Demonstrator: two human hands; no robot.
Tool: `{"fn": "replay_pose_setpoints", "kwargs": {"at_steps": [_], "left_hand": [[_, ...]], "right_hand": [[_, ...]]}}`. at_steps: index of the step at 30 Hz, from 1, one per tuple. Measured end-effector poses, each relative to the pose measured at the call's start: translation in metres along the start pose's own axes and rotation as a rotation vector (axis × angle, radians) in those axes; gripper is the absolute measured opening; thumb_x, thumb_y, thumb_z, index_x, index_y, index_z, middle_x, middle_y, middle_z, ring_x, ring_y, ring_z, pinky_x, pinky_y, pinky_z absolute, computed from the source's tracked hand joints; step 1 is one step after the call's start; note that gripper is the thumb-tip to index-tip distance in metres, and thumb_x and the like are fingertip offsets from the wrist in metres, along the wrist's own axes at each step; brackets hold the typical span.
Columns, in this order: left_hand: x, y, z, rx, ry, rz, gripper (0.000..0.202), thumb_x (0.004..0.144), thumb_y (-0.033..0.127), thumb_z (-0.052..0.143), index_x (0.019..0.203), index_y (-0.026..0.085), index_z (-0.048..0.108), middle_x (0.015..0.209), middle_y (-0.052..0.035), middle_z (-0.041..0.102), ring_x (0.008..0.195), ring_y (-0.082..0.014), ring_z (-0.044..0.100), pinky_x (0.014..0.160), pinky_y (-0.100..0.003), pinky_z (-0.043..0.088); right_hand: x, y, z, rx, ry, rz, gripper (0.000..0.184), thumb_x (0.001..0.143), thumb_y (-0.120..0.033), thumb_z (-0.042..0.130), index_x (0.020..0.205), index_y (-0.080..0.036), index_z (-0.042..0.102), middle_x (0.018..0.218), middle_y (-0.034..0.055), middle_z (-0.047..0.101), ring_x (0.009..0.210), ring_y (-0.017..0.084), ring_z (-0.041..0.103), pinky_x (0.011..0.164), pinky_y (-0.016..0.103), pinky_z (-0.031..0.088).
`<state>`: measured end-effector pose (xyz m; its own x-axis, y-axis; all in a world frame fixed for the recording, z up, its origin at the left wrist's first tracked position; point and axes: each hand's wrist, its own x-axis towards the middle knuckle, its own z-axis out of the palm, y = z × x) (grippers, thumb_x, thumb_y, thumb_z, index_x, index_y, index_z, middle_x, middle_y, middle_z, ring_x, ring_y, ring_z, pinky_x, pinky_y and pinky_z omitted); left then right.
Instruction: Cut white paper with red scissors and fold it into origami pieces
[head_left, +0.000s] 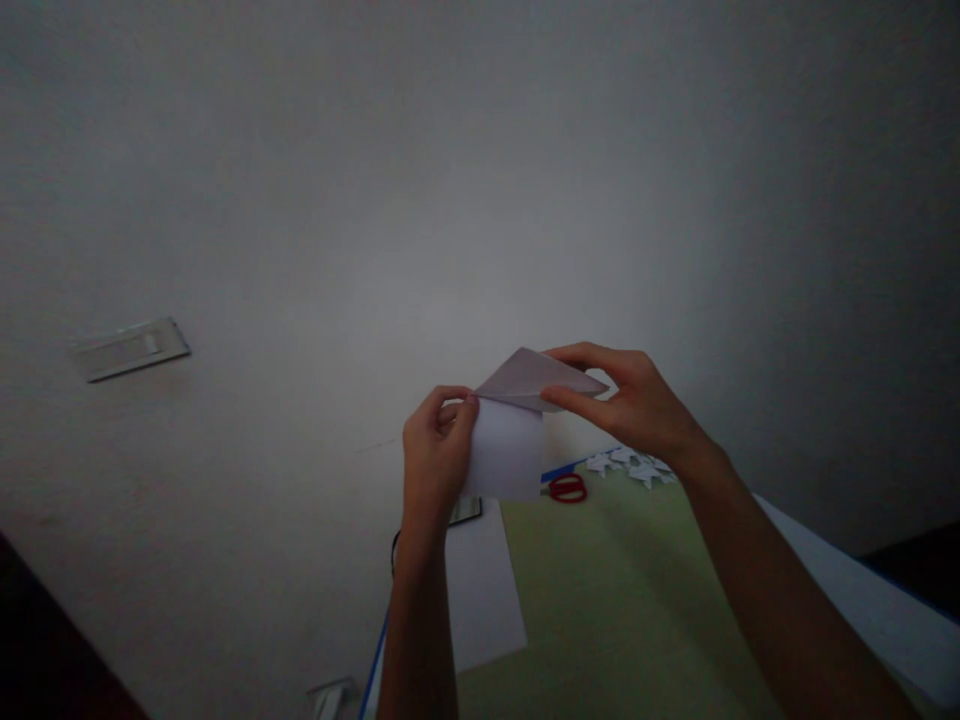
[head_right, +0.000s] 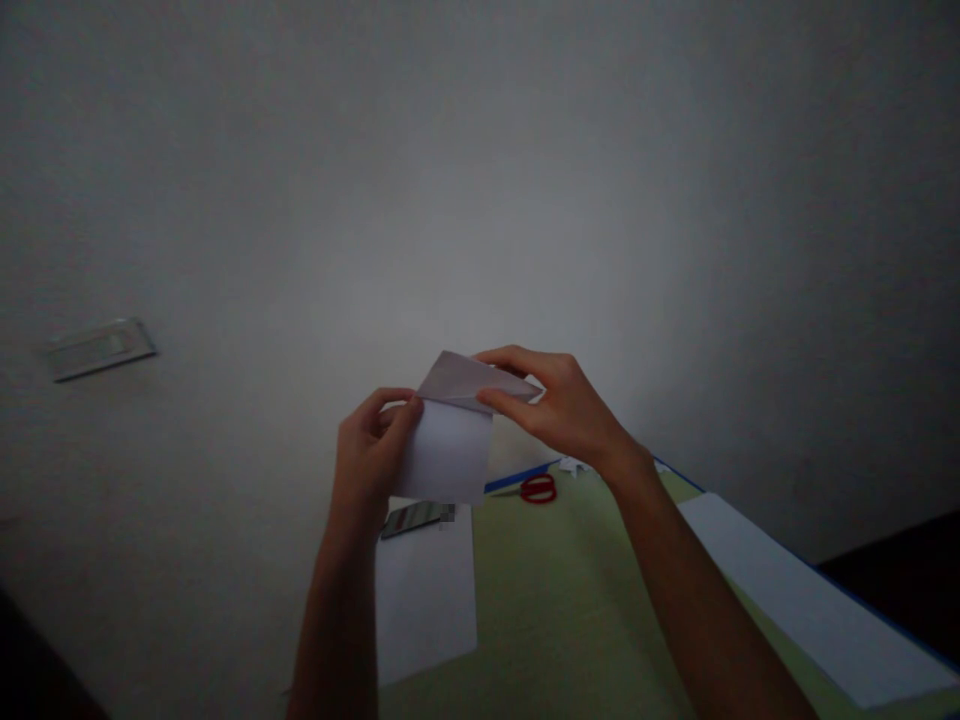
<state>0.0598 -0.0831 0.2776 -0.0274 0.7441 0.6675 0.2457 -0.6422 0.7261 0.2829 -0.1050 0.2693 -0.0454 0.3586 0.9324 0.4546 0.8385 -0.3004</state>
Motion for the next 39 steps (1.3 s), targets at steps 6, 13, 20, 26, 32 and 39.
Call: {"fn": "replay_pose_setpoints", "kwargs": {"at_steps": [6,13,20,26,32,39], "left_hand": [[0.0014,-0.0014,-0.0004,0.063,0.047,0.085,0.018,0.083,0.035,0.073,0.089,0.018,0.074,0.08,-0.0035,0.077,0.071,-0.0184,0.07,0.063,-0.025,0.047],[0.0029,-0.0043,-0.0004,0.031,0.034,0.096,0.019,0.082,0.035,0.075,0.089,0.018,0.076,0.083,-0.0051,0.079,0.075,-0.0199,0.073,0.065,-0.026,0.05],[0.0026,-0.0037,-0.0006,0.025,0.033,0.114,0.017,0.083,0.035,0.074,0.088,0.018,0.074,0.078,-0.0026,0.077,0.07,-0.0175,0.07,0.061,-0.024,0.047],[0.0011,-0.0022,-0.0001,0.028,0.033,0.125,0.015,0.083,0.033,0.074,0.086,0.019,0.074,0.079,-0.0019,0.075,0.07,-0.0166,0.069,0.062,-0.024,0.046],[0.0,-0.0018,0.001,-0.046,0.02,0.046,0.016,0.081,0.035,0.073,0.084,0.019,0.073,0.063,0.001,0.067,0.055,-0.0129,0.058,0.049,-0.02,0.037],[-0.0009,-0.0004,0.0048,-0.15,0.04,-0.114,0.023,0.076,0.038,0.073,0.087,0.019,0.071,0.053,0.0034,0.057,0.041,-0.0096,0.043,0.04,-0.018,0.027]], "right_hand": [[0.0002,0.0003,-0.0008,-0.034,0.01,-0.022,0.02,0.089,-0.028,0.077,0.108,-0.023,0.077,0.103,0.003,0.081,0.09,0.023,0.075,0.081,0.033,0.06],[0.0004,0.0013,-0.0009,-0.052,0.016,-0.034,0.019,0.088,-0.027,0.077,0.107,-0.023,0.077,0.101,0.0026,0.08,0.089,0.022,0.074,0.082,0.032,0.059],[-0.0003,0.0022,-0.0014,-0.059,0.039,-0.024,0.019,0.088,-0.028,0.078,0.106,-0.024,0.078,0.101,0.0021,0.08,0.088,0.022,0.074,0.08,0.031,0.058],[-0.0008,0.0038,-0.0023,-0.069,0.054,-0.022,0.019,0.087,-0.029,0.079,0.106,-0.024,0.078,0.098,0.0022,0.08,0.085,0.022,0.074,0.077,0.032,0.057],[0.0004,0.0039,-0.0021,-0.024,0.03,-0.043,0.013,0.09,-0.025,0.077,0.102,-0.023,0.079,0.099,0.0024,0.08,0.087,0.022,0.073,0.078,0.032,0.057],[0.0025,-0.0014,-0.0015,0.085,-0.079,-0.164,0.017,0.093,-0.013,0.071,0.101,-0.024,0.08,0.098,0.0029,0.077,0.092,0.019,0.072,0.084,0.033,0.056]]}}
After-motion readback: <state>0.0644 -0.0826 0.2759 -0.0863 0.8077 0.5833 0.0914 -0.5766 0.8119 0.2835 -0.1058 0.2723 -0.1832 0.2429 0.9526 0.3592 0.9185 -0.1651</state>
